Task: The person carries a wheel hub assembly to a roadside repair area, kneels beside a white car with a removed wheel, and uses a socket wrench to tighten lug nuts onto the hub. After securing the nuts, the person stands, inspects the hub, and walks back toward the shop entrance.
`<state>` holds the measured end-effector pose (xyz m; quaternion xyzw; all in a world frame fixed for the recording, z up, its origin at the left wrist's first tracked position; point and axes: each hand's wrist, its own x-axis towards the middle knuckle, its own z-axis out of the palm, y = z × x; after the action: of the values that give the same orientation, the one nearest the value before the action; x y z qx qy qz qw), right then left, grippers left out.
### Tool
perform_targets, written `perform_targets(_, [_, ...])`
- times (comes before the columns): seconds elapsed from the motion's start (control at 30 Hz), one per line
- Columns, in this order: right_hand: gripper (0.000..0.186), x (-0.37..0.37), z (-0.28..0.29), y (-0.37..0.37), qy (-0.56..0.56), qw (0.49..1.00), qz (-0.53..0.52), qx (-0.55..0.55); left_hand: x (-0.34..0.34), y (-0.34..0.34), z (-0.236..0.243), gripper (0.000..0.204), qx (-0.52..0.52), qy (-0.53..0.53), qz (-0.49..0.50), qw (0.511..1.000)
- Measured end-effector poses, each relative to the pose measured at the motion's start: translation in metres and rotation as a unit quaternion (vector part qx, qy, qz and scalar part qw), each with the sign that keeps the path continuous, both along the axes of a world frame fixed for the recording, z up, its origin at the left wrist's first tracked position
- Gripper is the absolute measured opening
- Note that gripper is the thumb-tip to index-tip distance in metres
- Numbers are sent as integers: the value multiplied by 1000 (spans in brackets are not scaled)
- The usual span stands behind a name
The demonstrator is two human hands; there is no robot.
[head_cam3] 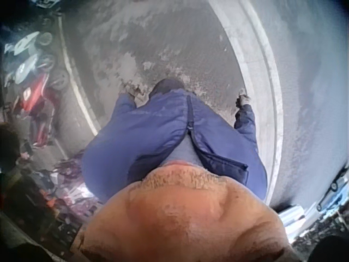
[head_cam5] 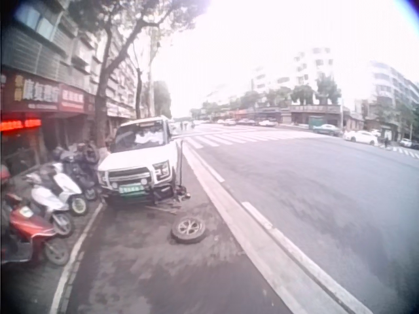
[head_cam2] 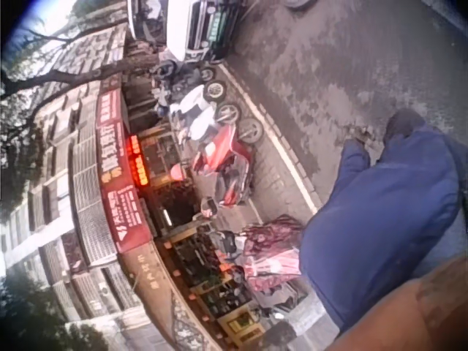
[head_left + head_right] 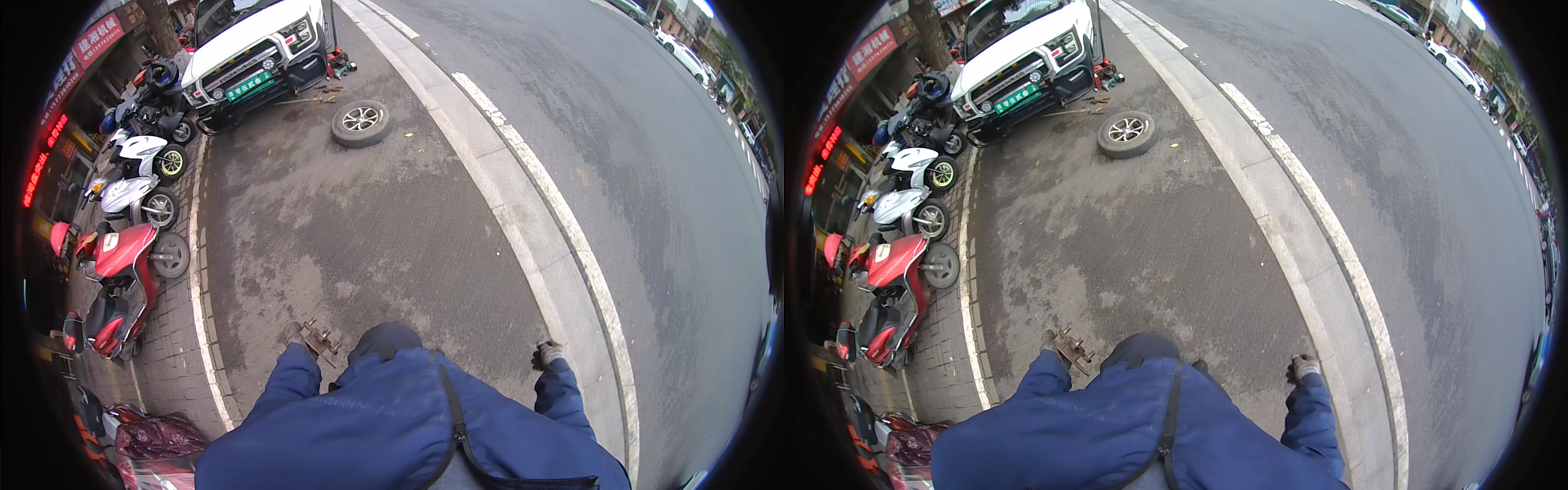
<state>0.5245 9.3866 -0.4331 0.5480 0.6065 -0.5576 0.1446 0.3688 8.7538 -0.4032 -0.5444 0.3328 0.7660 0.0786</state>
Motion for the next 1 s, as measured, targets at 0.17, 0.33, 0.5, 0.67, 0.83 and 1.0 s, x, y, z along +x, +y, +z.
perform_targets(0.17, [23,-161,9,101,11,998,10,65,-115,56,-33,50,-30,-63,17,997])
perform_targets(0.33, [20,-237,-17,121,-124,989,-79,-15,-270,105,-62,48,-68,-77,0,995])
perform_targets(0.5, [18,-351,-8,121,-145,986,-66,-57,-441,152,-71,48,27,-23,33,999])
perform_targets(0.67, [17,-526,-23,166,-165,985,22,-41,-600,189,-68,52,11,42,1,999])
perform_targets(0.83, [18,-757,-44,243,-164,982,21,-95,-718,225,-58,55,-2,35,60,998])
perform_targets(1.0, [27,-1018,-4,285,-84,979,183,26,-805,256,-57,52,1,-50,167,985])
